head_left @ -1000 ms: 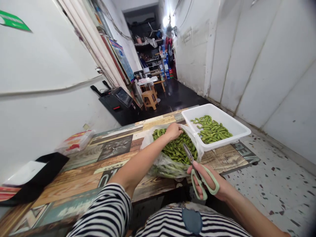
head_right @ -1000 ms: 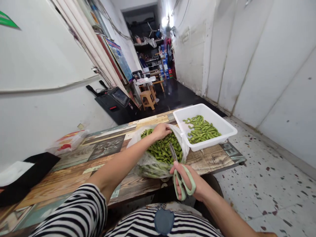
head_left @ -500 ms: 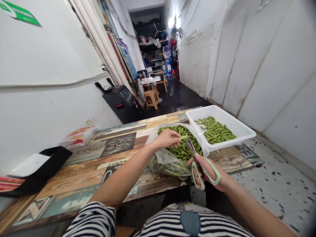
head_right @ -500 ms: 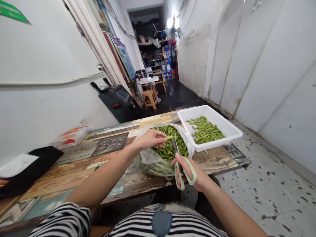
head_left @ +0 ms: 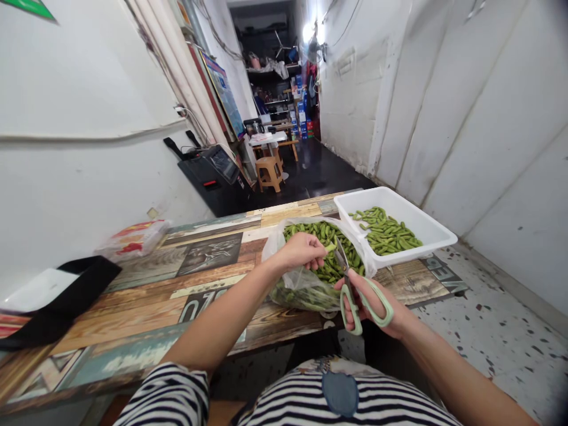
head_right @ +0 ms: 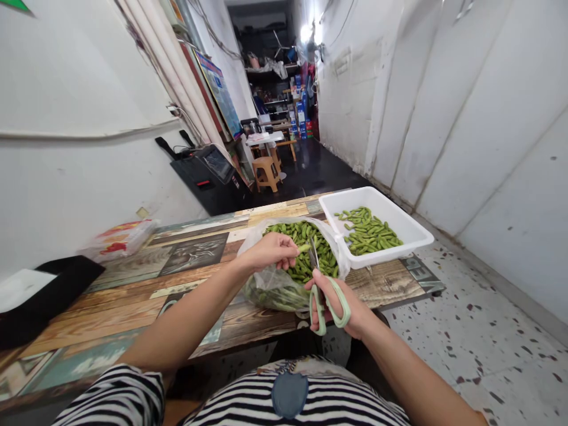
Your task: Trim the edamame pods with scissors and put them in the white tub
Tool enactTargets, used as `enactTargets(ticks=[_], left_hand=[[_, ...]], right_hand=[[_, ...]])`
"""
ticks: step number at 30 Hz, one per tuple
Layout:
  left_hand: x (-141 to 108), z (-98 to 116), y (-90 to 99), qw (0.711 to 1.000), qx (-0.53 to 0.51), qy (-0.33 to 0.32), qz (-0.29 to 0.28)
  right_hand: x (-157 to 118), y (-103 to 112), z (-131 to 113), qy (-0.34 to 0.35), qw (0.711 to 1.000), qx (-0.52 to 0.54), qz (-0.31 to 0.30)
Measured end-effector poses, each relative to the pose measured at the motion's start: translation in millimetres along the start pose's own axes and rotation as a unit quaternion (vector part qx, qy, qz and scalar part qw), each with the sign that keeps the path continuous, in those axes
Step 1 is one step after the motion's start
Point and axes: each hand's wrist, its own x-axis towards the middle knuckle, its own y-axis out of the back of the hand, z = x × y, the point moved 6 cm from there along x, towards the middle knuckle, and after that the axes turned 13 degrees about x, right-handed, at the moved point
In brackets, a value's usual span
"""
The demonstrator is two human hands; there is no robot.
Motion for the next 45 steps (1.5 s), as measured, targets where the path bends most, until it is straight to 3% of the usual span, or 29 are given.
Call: enactTargets(ticks=[6,14,17,20,25,32,35,37,39,42,45], left_hand=[[-2,3,0.6,0.999,0.025,-0.035,-0.001],[-1,-3,-3.3,0.999,0.018,-0.010,-0.043],[0,-1,-0.8,0.999,0.016,-0.021,-0.018],[4,-2,1.5,0.996,-0.080,-0.020,0.017],[10,-7,-7.7,0.960,-0.277,-0.004,0.027],[0,-7,-24.5,0.952,-0.302,0.038,0.028],[1,-7,-19.5,0.953,-0.297,0.050,0.041],[8,-7,-9.2,0.952,-0.294,0.039,0.076],[19,-8,2.1,0.962,-0.245,0.028,0.117],[40,-3,10.5,0.987,-0.021,0.005,0.158],[62,9,0.0,0.961,0.238,-0.002,0.140]], right_hand=[[-2,0,-5,-0.005,1.000,-0.017,-0.004],[-2,6,0,-0.002,0.997,-0.074,0.019],[-4,7,-1,-0.004,0.997,-0.074,0.031],[-5,4,-1,-0.004,0.999,-0.034,0.006],[-6,1,4,-0.004,1.000,0.006,-0.029],[-4,-2,1,0.026,0.998,-0.049,0.020],[-6,2,0,0.002,0.996,-0.065,0.062],[-8,4,2,-0.012,0.997,-0.054,0.053],[-11,6,4,-0.021,0.999,-0.022,0.027],[-16,10,4,-0.018,0.999,0.039,0.012],[-18,15,3,-0.014,0.997,0.068,0.024]])
